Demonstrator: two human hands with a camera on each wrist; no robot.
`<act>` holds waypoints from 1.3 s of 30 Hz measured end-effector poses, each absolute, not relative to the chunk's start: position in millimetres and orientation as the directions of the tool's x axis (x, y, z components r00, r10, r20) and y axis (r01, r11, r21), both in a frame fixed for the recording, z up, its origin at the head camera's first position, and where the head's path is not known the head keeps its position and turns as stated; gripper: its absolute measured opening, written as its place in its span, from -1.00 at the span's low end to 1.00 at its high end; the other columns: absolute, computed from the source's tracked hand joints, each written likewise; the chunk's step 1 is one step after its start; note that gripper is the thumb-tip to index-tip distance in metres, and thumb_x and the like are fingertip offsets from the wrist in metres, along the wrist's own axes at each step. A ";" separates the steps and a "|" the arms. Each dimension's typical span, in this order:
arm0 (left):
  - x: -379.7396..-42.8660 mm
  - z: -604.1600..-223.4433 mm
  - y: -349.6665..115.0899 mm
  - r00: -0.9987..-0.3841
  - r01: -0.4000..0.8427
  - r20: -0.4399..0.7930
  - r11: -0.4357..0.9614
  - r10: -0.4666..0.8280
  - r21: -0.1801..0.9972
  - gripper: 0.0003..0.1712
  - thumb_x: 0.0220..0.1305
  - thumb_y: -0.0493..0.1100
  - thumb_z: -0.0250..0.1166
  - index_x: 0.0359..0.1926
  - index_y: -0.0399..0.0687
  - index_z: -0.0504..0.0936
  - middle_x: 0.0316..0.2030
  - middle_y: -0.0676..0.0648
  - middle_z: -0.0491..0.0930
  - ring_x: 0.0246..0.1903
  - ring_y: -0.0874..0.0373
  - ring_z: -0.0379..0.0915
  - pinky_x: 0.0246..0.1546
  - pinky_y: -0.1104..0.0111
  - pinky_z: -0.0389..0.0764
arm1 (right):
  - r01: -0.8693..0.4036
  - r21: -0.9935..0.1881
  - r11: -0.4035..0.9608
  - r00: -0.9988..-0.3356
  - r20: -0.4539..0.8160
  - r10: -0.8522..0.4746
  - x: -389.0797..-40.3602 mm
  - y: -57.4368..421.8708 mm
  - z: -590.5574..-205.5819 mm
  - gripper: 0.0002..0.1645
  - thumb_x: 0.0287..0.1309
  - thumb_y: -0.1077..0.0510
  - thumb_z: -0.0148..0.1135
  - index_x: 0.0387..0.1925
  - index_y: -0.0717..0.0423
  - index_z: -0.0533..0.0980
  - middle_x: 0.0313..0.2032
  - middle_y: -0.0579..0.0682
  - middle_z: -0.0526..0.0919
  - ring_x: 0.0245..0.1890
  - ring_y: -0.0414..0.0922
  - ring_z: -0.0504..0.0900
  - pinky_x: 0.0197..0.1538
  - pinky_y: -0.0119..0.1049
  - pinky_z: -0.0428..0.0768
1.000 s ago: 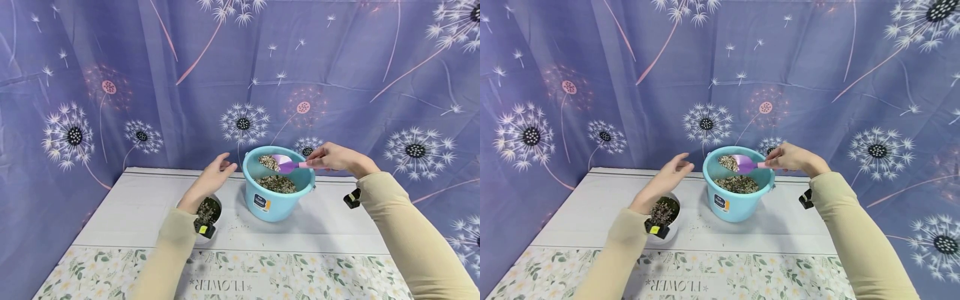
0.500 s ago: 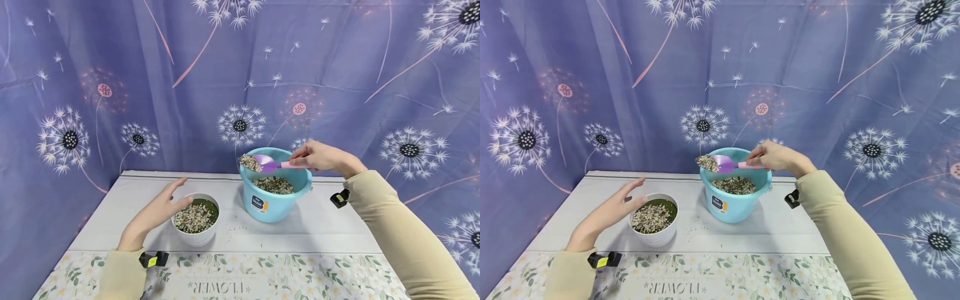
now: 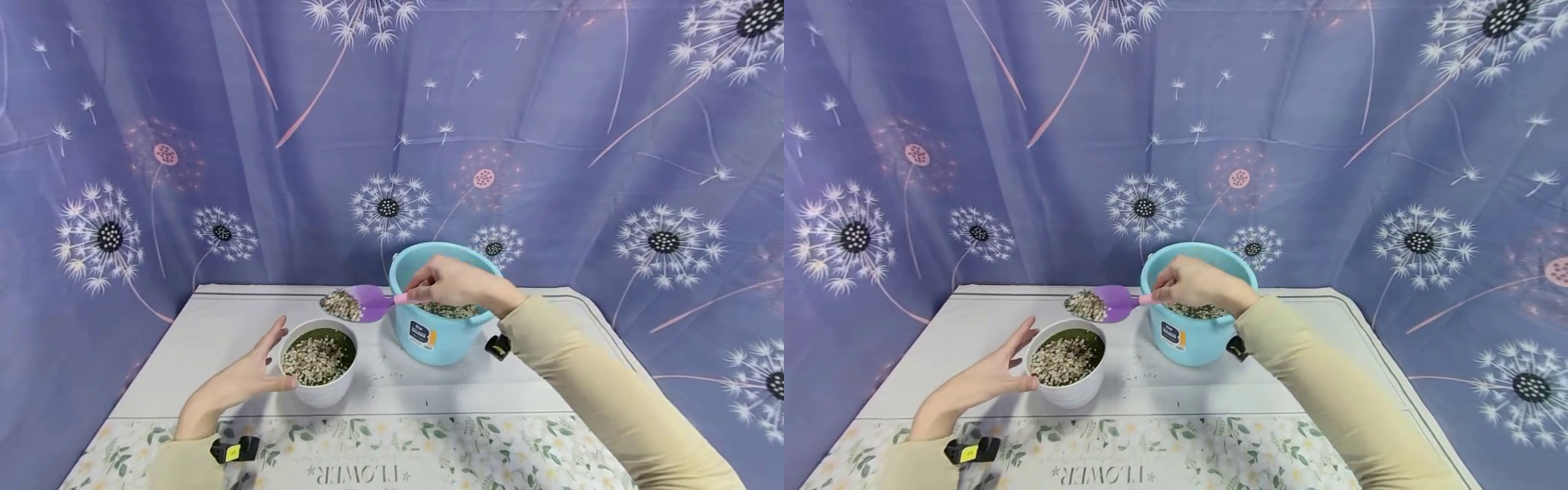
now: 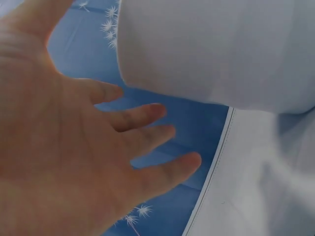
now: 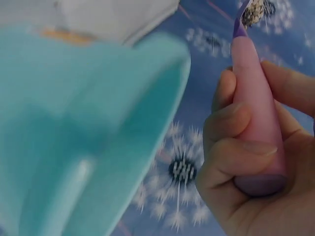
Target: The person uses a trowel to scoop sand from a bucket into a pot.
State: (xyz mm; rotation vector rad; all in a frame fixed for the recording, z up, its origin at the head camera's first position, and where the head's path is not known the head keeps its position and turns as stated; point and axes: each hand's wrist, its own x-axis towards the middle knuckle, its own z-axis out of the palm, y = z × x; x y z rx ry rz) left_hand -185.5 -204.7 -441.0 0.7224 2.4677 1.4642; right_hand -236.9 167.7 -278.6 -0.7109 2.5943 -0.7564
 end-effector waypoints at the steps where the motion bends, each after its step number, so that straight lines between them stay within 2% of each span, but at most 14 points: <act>1: -186.2 -442.2 -204.4 -0.861 0.317 0.089 0.390 0.501 0.865 0.41 0.03 -0.09 0.53 0.52 -0.24 -0.40 0.45 -0.48 -0.27 0.39 -0.48 -0.36 0.23 -0.38 -0.15 | -0.382 -0.561 0.735 -0.813 -0.174 -0.555 -235.4 162.0 -280.7 -0.80 0.29 0.04 0.26 -0.16 -0.01 0.72 -0.48 -0.08 0.64 -0.63 -0.24 0.34 -0.52 -0.39 0.40; 4: -188.3 -445.8 -203.5 -0.844 0.320 0.092 0.358 0.528 0.877 0.43 0.02 -0.09 0.54 0.51 -0.24 -0.42 0.47 -0.44 -0.37 0.39 -0.48 -0.42 0.24 -0.37 -0.16 | -0.450 -0.515 0.730 -0.796 -0.140 -0.590 -232.6 146.9 -288.3 -0.79 0.29 0.04 0.27 -0.16 0.01 0.72 -0.45 -0.14 0.66 -0.58 -0.24 0.40 -0.44 -0.35 0.48; 7: -189.5 -447.2 -200.6 -0.844 0.306 0.079 0.356 0.531 0.883 0.45 0.02 -0.09 0.54 0.51 -0.21 -0.46 0.47 -0.43 -0.43 0.39 -0.48 -0.46 0.25 -0.37 -0.20 | -0.474 -0.490 0.732 -0.789 -0.133 -0.600 -230.1 134.5 -295.3 -0.80 0.29 0.03 0.27 -0.17 0.01 0.72 -0.52 -0.17 0.63 -0.63 -0.26 0.35 -0.47 -0.37 0.45; 11: -191.1 -447.2 -195.0 -0.849 0.290 0.061 0.367 0.525 0.884 0.49 -0.01 -0.04 0.56 0.51 -0.19 -0.48 0.46 -0.44 -0.44 0.38 -0.49 -0.45 0.27 -0.34 -0.24 | -0.471 -0.451 0.758 -0.800 -0.145 -0.583 -226.9 121.3 -303.5 -0.76 0.27 -0.05 0.29 -0.20 -0.03 0.73 -0.50 -0.18 0.66 -0.64 -0.27 0.39 -0.48 -0.39 0.47; 14: -192.4 -448.8 -191.6 -0.845 0.285 0.056 0.359 0.532 0.889 0.52 -0.04 -0.01 0.58 0.51 -0.22 -0.47 0.46 -0.44 -0.44 0.38 -0.49 -0.46 0.27 -0.34 -0.24 | -0.471 -0.396 0.788 -0.815 -0.147 -0.560 -224.5 114.4 -309.1 -0.73 0.23 -0.12 0.30 -0.21 -0.07 0.73 -0.43 -0.23 0.67 -0.56 -0.26 0.50 -0.41 -0.36 0.54; 20: -190.5 -450.6 -188.2 -0.859 0.230 0.020 0.351 0.511 0.908 0.50 -0.05 -0.11 0.58 0.51 -0.20 -0.46 0.47 -0.40 -0.45 0.40 -0.44 -0.47 0.29 -0.31 -0.29 | -0.502 -0.249 0.829 -0.841 -0.086 -0.535 -218.4 105.2 -317.2 -0.76 0.23 -0.16 0.29 -0.26 -0.16 0.73 -0.44 -0.28 0.67 -0.52 -0.24 0.53 -0.46 -0.30 0.53; 26: -189.6 -449.3 -188.2 -0.861 0.220 0.010 0.355 0.508 0.908 0.48 -0.05 -0.13 0.58 0.52 -0.17 -0.42 0.46 -0.45 -0.42 0.39 -0.47 -0.43 0.28 -0.34 -0.26 | -0.541 -0.163 0.825 -0.839 0.033 -0.544 -209.1 99.2 -324.1 -0.78 0.24 -0.14 0.28 -0.32 -0.18 0.73 -0.47 -0.25 0.63 -0.57 -0.23 0.49 -0.64 -0.26 0.46; 32: -190.7 -449.3 -189.4 -0.864 0.226 0.012 0.366 0.504 0.903 0.47 -0.05 -0.11 0.58 0.53 -0.17 -0.41 0.47 -0.43 -0.41 0.39 -0.48 -0.42 0.27 -0.35 -0.25 | -0.575 -0.029 0.817 -0.805 0.194 -0.560 -199.2 91.6 -334.1 -0.70 0.30 -0.14 0.22 -0.52 -0.18 0.64 -0.55 -0.20 0.53 -0.56 -0.19 0.50 -0.71 -0.23 0.41; 35: -190.3 -449.5 -189.6 -0.866 0.224 0.012 0.365 0.501 0.904 0.47 -0.05 -0.11 0.58 0.52 -0.19 -0.40 0.48 -0.40 -0.40 0.40 -0.46 -0.43 0.27 -0.34 -0.26 | -0.574 0.051 0.817 -0.779 0.273 -0.565 -194.4 89.4 -339.1 -0.72 0.31 -0.11 0.21 -0.50 -0.19 0.63 -0.56 -0.16 0.49 -0.52 -0.15 0.51 -0.71 -0.20 0.42; 39: -189.5 -448.7 -190.4 -0.866 0.236 0.020 0.372 0.500 0.898 0.46 -0.04 -0.10 0.58 0.53 -0.19 -0.39 0.47 -0.44 -0.38 0.38 -0.49 -0.38 0.26 -0.36 -0.21 | -0.578 0.158 0.800 -0.714 0.376 -0.590 -191.0 89.6 -344.9 -0.86 0.29 0.00 0.24 -0.36 -0.18 0.68 -0.51 -0.11 0.52 -0.46 -0.12 0.52 -0.66 -0.21 0.46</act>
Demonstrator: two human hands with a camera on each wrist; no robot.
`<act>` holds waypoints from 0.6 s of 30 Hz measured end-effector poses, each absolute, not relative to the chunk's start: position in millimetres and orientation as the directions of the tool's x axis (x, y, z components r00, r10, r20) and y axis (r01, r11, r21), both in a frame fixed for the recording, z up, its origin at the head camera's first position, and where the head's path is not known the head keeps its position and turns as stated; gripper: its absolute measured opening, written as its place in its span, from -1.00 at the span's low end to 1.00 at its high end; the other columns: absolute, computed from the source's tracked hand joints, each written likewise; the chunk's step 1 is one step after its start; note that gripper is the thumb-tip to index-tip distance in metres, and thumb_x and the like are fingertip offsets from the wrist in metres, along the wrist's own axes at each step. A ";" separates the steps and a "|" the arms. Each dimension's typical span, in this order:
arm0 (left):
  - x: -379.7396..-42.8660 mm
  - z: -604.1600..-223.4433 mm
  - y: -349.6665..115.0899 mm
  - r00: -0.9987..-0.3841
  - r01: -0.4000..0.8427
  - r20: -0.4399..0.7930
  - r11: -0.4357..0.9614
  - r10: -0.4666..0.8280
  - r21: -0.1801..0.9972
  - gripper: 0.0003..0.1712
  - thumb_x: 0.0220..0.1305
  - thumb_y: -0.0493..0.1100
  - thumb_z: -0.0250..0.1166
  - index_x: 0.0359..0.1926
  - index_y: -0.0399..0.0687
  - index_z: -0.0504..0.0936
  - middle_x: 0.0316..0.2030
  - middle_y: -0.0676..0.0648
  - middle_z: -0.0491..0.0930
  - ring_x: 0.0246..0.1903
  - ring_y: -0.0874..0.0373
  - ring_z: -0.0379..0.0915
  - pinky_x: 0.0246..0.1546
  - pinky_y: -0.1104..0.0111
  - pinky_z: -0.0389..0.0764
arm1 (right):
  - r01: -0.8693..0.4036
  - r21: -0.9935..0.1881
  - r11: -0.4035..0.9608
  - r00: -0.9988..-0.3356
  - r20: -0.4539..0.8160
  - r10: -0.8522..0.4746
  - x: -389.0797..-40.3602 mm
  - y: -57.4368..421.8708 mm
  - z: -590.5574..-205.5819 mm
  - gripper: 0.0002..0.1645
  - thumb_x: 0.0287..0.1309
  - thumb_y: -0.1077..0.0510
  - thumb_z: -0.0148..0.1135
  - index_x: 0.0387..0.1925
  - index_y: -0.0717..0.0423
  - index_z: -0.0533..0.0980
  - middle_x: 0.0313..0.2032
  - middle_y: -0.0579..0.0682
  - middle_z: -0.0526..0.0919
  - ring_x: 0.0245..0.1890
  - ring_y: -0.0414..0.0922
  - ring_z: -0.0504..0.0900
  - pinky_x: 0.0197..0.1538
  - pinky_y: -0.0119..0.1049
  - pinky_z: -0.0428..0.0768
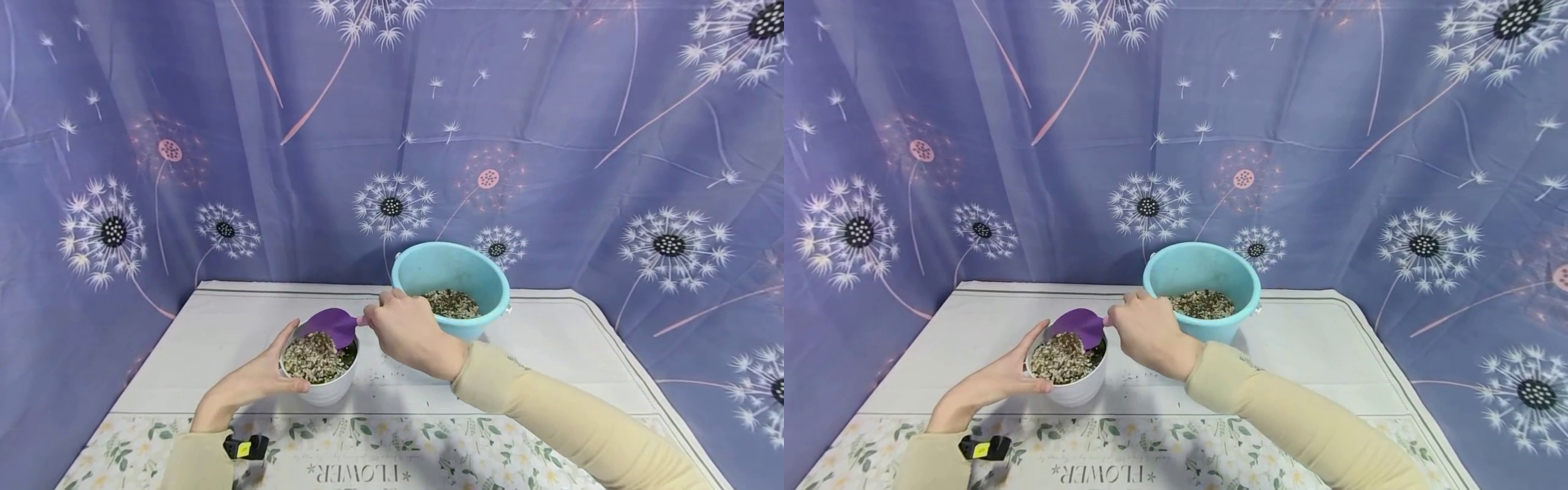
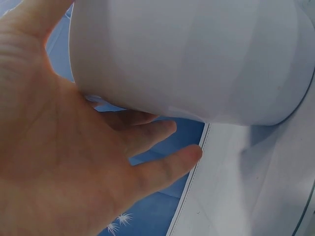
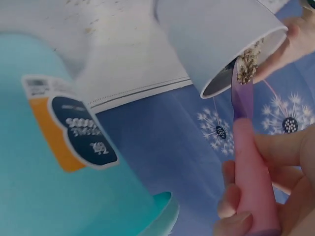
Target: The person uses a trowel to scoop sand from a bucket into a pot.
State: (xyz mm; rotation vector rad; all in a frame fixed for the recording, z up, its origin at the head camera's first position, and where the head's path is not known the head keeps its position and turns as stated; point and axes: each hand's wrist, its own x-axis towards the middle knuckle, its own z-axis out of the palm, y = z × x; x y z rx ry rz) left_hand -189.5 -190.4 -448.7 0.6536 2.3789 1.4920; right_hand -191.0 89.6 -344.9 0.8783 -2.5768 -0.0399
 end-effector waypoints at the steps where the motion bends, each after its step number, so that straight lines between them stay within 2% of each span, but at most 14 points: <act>1: -189.5 -448.3 -190.5 -0.866 0.239 0.022 0.374 0.500 0.896 0.46 -0.05 -0.10 0.58 0.53 -0.18 -0.39 0.46 -0.45 -0.37 0.38 -0.51 -0.37 0.26 -0.36 -0.19 | -0.578 0.188 0.794 -0.695 0.397 -0.600 -190.9 89.9 -346.0 -0.87 0.29 0.04 0.24 -0.33 -0.17 0.69 -0.48 -0.10 0.54 -0.44 -0.11 0.52 -0.65 -0.22 0.47; 6: -189.6 -447.1 -190.6 -0.866 0.231 0.018 0.368 0.500 0.901 0.46 -0.05 -0.11 0.58 0.53 -0.16 -0.39 0.44 -0.51 -0.37 0.37 -0.53 -0.36 0.25 -0.37 -0.20 | -0.565 0.293 0.771 -0.643 0.430 -0.634 -192.9 91.9 -350.1 -0.78 0.21 0.19 0.21 -0.17 -0.13 0.67 -0.34 -0.07 0.60 -0.36 -0.12 0.48 -0.51 -0.28 0.41; 11: -190.9 -449.2 -190.3 -0.864 0.235 0.022 0.365 0.503 0.901 0.47 -0.05 -0.10 0.58 0.53 -0.15 -0.39 0.43 -0.53 -0.36 0.37 -0.52 -0.37 0.25 -0.37 -0.21 | -0.547 0.370 0.751 -0.600 0.452 -0.660 -195.4 95.5 -352.4 -0.86 0.29 0.13 0.17 -0.21 -0.03 0.64 -0.40 -0.05 0.51 -0.41 -0.11 0.36 -0.45 -0.29 0.32; 18: -191.9 -450.5 -191.0 -0.865 0.241 0.023 0.375 0.501 0.895 0.45 -0.06 -0.08 0.59 0.53 -0.15 -0.36 0.42 -0.56 -0.33 0.36 -0.54 -0.33 0.24 -0.39 -0.18 | -0.541 0.486 0.686 -0.474 0.498 -0.726 -198.9 100.5 -356.0 -0.78 0.23 0.26 0.07 -0.16 0.03 0.59 -0.41 -0.03 0.44 -0.40 -0.07 0.34 -0.42 -0.25 0.31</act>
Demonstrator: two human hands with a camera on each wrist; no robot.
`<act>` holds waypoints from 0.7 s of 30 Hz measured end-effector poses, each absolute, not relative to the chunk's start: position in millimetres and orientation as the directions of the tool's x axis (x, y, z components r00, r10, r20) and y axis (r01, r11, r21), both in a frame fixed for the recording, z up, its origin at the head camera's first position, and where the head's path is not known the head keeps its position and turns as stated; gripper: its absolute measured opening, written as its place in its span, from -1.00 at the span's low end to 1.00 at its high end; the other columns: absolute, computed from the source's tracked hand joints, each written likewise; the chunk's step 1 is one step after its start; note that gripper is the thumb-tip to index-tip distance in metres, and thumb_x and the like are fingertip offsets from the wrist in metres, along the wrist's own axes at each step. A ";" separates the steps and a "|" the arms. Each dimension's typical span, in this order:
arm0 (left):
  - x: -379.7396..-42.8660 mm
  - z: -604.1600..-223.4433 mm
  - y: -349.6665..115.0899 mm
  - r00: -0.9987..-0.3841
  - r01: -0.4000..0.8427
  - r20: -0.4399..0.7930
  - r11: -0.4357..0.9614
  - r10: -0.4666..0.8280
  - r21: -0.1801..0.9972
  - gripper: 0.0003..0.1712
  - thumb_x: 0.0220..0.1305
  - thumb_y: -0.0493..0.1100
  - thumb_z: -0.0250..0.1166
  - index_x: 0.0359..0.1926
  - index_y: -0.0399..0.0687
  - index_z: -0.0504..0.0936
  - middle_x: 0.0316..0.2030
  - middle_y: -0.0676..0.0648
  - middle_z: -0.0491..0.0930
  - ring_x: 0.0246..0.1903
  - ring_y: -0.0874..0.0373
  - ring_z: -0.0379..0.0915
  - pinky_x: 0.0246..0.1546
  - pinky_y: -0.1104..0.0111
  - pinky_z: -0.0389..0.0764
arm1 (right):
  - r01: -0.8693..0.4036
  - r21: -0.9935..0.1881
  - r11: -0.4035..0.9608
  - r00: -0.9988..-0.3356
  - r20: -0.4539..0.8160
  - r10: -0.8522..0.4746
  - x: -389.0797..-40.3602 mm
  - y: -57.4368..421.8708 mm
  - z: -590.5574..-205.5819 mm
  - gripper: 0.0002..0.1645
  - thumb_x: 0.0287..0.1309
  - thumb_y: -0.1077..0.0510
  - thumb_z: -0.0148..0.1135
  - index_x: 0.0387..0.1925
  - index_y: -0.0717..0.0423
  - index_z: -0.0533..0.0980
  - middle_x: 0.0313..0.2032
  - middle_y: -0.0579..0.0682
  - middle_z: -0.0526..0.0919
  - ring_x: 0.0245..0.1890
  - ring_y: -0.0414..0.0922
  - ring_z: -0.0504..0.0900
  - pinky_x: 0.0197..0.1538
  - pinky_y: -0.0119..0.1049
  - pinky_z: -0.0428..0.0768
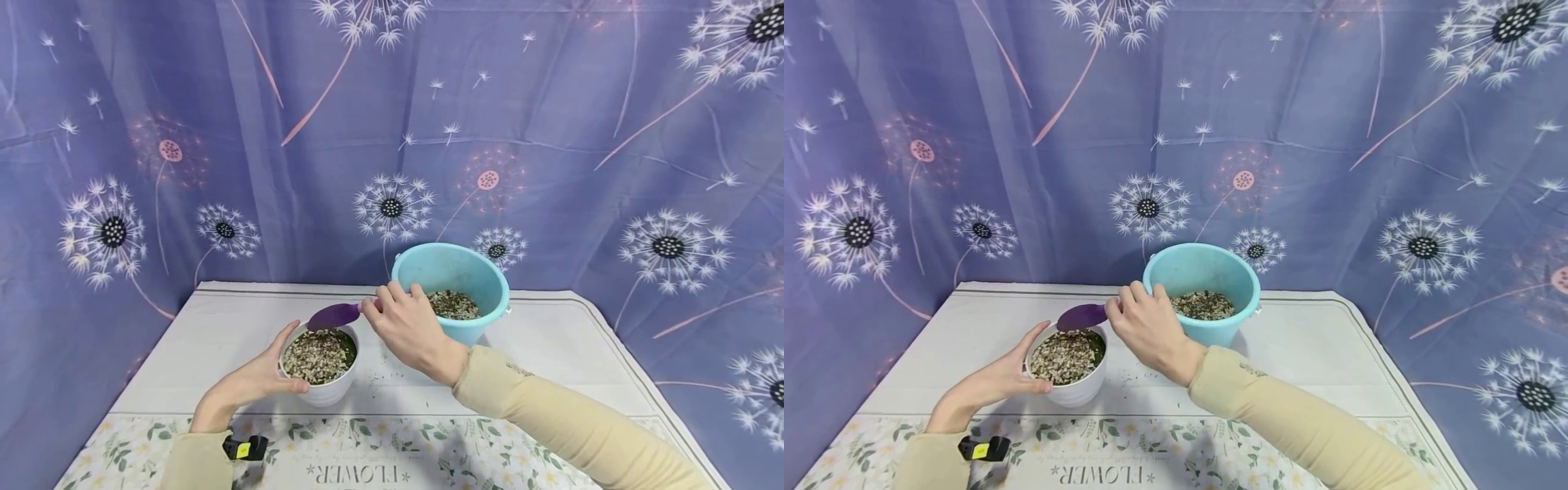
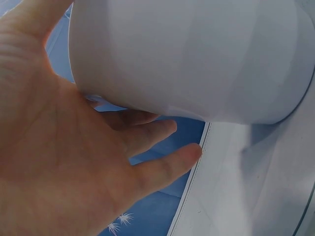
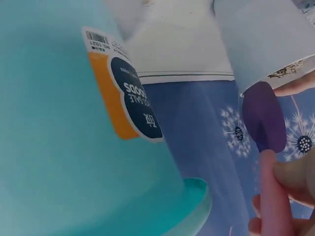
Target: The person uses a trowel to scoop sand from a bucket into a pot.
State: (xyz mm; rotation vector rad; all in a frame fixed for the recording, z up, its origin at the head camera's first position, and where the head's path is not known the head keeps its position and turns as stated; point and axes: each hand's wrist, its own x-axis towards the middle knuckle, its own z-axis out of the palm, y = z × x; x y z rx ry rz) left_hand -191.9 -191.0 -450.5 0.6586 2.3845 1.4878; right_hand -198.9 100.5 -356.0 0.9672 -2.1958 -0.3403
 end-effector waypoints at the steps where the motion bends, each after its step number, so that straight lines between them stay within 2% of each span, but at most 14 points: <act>1: -191.6 -450.3 -191.1 -0.866 0.238 0.021 0.375 0.500 0.896 0.45 -0.05 -0.09 0.59 0.53 -0.15 -0.35 0.42 -0.56 -0.33 0.36 -0.54 -0.34 0.24 -0.39 -0.18 | -0.540 0.497 0.680 -0.460 0.502 -0.732 -199.3 101.2 -356.4 -0.77 0.25 0.25 0.05 -0.14 0.03 0.59 -0.41 -0.03 0.45 -0.40 -0.07 0.35 -0.41 -0.25 0.31; 7: -189.6 -448.5 -191.0 -0.870 0.215 0.008 0.365 0.494 0.906 0.44 -0.05 -0.12 0.58 0.53 -0.12 -0.34 0.43 -0.55 -0.34 0.37 -0.52 -0.38 0.25 -0.38 -0.21 | -0.541 0.508 0.670 -0.410 0.537 -0.737 -202.0 106.6 -355.8 -0.75 0.32 0.21 -0.04 -0.15 0.01 0.58 -0.41 -0.04 0.46 -0.41 -0.07 0.36 -0.44 -0.26 0.31; 14: -189.9 -446.7 -190.5 -0.871 0.230 0.024 0.363 0.491 0.903 0.44 -0.09 -0.12 0.60 0.52 -0.19 -0.32 0.42 -0.56 -0.31 0.37 -0.52 -0.37 0.26 -0.37 -0.23 | -0.580 0.368 0.726 -0.440 0.608 -0.660 -204.3 119.9 -343.5 -0.85 0.17 0.22 0.19 -0.24 0.02 0.63 -0.43 -0.03 0.53 -0.41 -0.07 0.46 -0.56 -0.29 0.38; 17: -189.9 -445.3 -189.8 -0.876 0.235 0.032 0.369 0.481 0.899 0.44 -0.11 -0.12 0.61 0.51 -0.25 -0.29 0.40 -0.57 -0.22 0.37 -0.52 -0.28 0.26 -0.36 -0.19 | -0.596 0.326 0.734 -0.442 0.630 -0.638 -204.5 129.0 -333.3 -0.95 0.20 0.17 0.25 -0.32 0.01 0.62 -0.47 -0.04 0.52 -0.46 -0.07 0.46 -0.60 -0.27 0.40; 21: -189.9 -441.4 -188.8 -0.876 0.261 0.045 0.393 0.480 0.882 0.42 -0.08 -0.12 0.59 0.51 -0.28 -0.29 0.41 -0.55 -0.19 0.36 -0.52 -0.24 0.26 -0.36 -0.13 | -0.604 0.284 0.745 -0.457 0.642 -0.616 -204.4 143.8 -318.6 -0.93 0.22 0.13 0.29 -0.37 0.01 0.61 -0.52 -0.06 0.48 -0.53 -0.10 0.43 -0.65 -0.28 0.39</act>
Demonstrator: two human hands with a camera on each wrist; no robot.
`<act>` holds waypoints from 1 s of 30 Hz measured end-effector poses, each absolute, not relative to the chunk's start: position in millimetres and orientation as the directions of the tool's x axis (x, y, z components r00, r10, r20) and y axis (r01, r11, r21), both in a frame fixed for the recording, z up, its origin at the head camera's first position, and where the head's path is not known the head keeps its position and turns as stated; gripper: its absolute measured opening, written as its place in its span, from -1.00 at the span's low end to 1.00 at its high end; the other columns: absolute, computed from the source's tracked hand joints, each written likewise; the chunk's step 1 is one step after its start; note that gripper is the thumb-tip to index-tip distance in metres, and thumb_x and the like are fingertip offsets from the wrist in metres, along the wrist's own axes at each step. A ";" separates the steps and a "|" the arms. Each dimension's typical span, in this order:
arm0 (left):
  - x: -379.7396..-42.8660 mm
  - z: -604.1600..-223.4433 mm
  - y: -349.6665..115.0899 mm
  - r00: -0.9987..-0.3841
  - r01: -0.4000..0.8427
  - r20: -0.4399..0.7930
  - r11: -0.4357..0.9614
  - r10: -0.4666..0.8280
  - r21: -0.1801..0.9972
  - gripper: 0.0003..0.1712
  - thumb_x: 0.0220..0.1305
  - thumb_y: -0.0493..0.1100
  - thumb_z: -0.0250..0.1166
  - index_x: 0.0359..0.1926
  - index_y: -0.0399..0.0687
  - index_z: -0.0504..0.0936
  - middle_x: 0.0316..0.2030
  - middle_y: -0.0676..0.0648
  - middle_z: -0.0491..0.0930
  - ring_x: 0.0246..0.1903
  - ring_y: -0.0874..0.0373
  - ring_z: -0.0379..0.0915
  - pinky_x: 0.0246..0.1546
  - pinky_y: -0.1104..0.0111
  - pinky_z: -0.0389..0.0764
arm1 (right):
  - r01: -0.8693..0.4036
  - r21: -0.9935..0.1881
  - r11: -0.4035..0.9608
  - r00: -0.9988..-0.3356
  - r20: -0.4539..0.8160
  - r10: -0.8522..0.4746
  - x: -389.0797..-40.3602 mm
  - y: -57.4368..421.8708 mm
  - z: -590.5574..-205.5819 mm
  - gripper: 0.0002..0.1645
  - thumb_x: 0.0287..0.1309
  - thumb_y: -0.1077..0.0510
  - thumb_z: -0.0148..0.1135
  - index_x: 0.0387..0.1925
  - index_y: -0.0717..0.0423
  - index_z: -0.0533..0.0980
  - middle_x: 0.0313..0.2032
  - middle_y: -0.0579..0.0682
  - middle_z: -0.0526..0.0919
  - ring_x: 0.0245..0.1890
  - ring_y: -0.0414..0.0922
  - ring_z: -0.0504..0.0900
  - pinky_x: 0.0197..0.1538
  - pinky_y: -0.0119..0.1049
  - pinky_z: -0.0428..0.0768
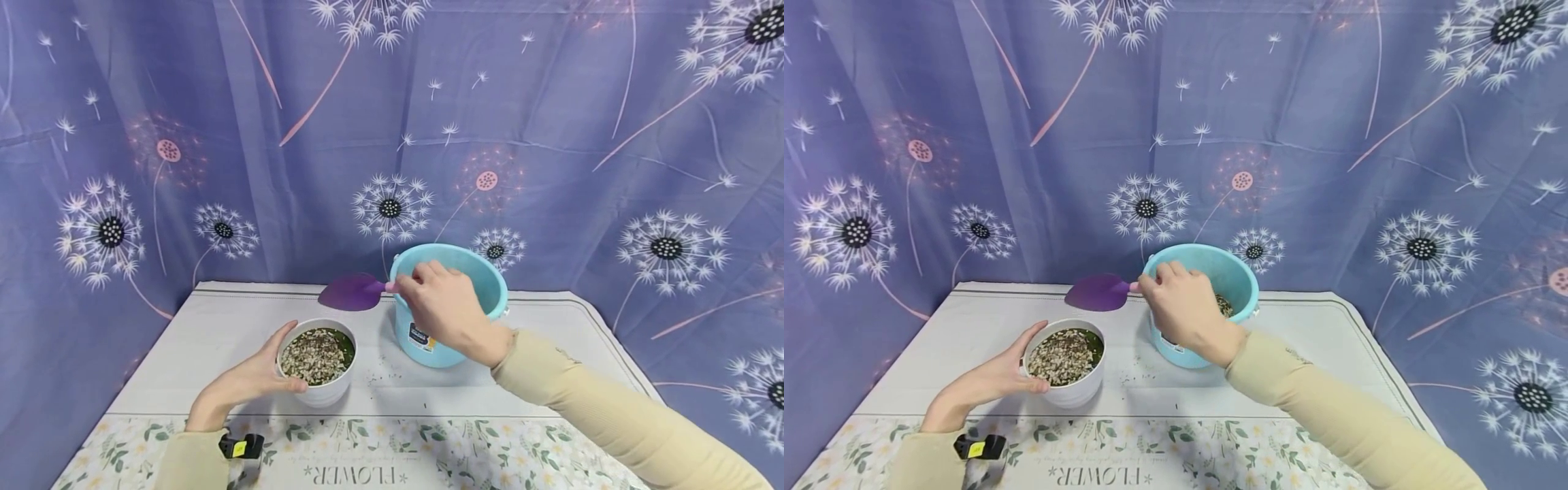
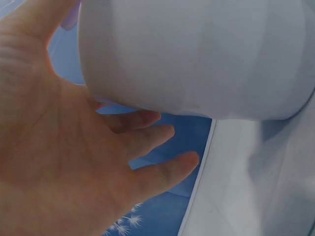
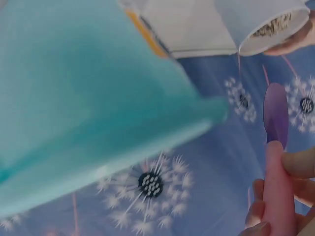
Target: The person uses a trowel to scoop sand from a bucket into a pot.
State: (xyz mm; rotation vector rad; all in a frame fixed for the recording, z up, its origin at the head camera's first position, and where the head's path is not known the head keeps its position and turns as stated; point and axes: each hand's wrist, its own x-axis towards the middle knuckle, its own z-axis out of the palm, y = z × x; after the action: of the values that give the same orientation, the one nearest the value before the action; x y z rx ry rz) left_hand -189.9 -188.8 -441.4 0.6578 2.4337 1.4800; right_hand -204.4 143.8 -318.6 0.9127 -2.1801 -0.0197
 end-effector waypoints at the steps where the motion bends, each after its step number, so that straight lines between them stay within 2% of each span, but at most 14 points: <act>1: -190.1 -439.3 -187.9 -0.877 0.271 0.048 0.411 0.477 0.871 0.41 -0.06 -0.09 0.58 0.51 -0.27 -0.28 0.41 -0.54 -0.19 0.36 -0.51 -0.23 0.25 -0.36 -0.11 | -0.606 0.271 0.748 -0.466 0.641 -0.610 -204.8 148.0 -315.1 -0.92 0.22 0.11 0.30 -0.37 0.01 0.61 -0.53 -0.06 0.47 -0.54 -0.10 0.42 -0.65 -0.28 0.38; 5: -193.8 -427.3 -180.9 -0.890 0.291 0.050 0.480 0.453 0.828 0.35 0.02 0.01 0.54 0.52 -0.23 -0.25 0.45 -0.46 -0.20 0.39 -0.46 -0.26 0.26 -0.35 -0.08 | -0.592 0.225 0.774 -0.522 0.625 -0.581 -209.3 165.9 -303.5 -0.86 0.24 0.06 0.31 -0.38 0.02 0.63 -0.57 -0.07 0.45 -0.56 -0.10 0.43 -0.67 -0.29 0.39; 11: -208.2 -406.7 -159.6 -0.903 0.299 0.050 0.539 0.427 0.787 0.25 0.13 0.16 0.43 0.55 -0.09 -0.20 0.49 -0.33 -0.18 0.41 -0.37 -0.18 0.29 -0.30 0.00 | -0.526 0.180 0.831 -0.630 0.574 -0.523 -223.0 192.6 -294.8 -0.90 0.21 0.13 0.31 -0.40 0.04 0.62 -0.60 -0.05 0.43 -0.62 -0.09 0.40 -0.74 -0.26 0.38; 14: -215.9 -394.8 -143.9 -0.907 0.301 0.049 0.565 0.417 0.768 0.21 0.16 0.26 0.37 0.56 -0.03 -0.17 0.50 -0.29 -0.16 0.41 -0.33 -0.13 0.31 -0.27 0.01 | -0.471 0.153 0.869 -0.701 0.533 -0.474 -231.4 205.2 -295.1 -0.90 0.22 0.13 0.29 -0.40 0.03 0.62 -0.59 -0.04 0.44 -0.61 -0.07 0.41 -0.74 -0.20 0.39; 15: -218.5 -390.6 -137.9 -0.909 0.299 0.048 0.569 0.414 0.766 0.20 0.16 0.30 0.35 0.56 -0.02 -0.16 0.50 -0.28 -0.16 0.40 -0.31 -0.05 0.32 -0.25 0.01 | -0.452 0.144 0.880 -0.723 0.518 -0.457 -234.2 209.3 -295.4 -0.90 0.23 0.13 0.29 -0.39 0.04 0.63 -0.58 -0.04 0.45 -0.61 -0.07 0.42 -0.73 -0.18 0.40; 19: -229.7 -378.7 -114.2 -0.905 0.317 0.059 0.576 0.422 0.753 0.16 0.19 0.38 0.26 0.55 -0.01 -0.11 0.51 -0.22 -0.11 0.41 -0.24 -0.02 0.36 -0.16 0.00 | -0.376 0.099 0.921 -0.802 0.464 -0.377 -244.8 223.5 -296.5 -0.89 0.24 0.13 0.26 -0.39 0.02 0.62 -0.55 -0.02 0.49 -0.56 -0.02 0.49 -0.70 -0.10 0.45; 21: -236.4 -375.7 -102.4 -0.897 0.329 0.061 0.569 0.437 0.754 0.13 0.23 0.38 0.21 0.55 -0.04 -0.11 0.51 -0.20 -0.09 0.42 -0.21 -0.04 0.38 -0.13 -0.01 | -0.344 0.082 0.935 -0.829 0.442 -0.343 -249.6 230.1 -296.3 -0.87 0.25 0.13 0.24 -0.42 0.02 0.59 -0.55 -0.01 0.51 -0.55 0.01 0.52 -0.68 -0.07 0.46; 22: -240.0 -374.9 -96.5 -0.892 0.339 0.065 0.565 0.448 0.752 0.11 0.25 0.37 0.20 0.55 -0.06 -0.11 0.50 -0.19 -0.07 0.44 -0.20 -0.11 0.38 -0.12 -0.02 | -0.327 0.071 0.942 -0.842 0.430 -0.325 -251.5 233.4 -296.2 -0.87 0.25 0.13 0.23 -0.43 0.01 0.59 -0.55 -0.01 0.51 -0.53 0.02 0.53 -0.67 -0.06 0.46; 30: -265.5 -380.7 -58.3 -0.893 0.302 0.055 0.506 0.446 0.808 0.00 0.34 0.28 0.16 0.53 -0.15 -0.05 0.43 -0.31 0.10 0.40 -0.20 0.04 0.35 -0.11 0.13 | -0.255 0.026 0.967 -0.910 0.331 -0.249 -262.6 249.9 -295.4 -0.79 0.29 0.07 0.17 -0.45 0.00 0.59 -0.53 0.02 0.55 -0.51 0.10 0.55 -0.65 -0.01 0.42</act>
State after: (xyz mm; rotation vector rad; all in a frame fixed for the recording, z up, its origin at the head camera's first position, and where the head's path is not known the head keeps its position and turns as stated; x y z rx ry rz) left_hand -265.5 -58.3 -380.7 0.6469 2.5841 1.3373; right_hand -262.6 249.9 -295.4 0.3664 -2.7790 0.0247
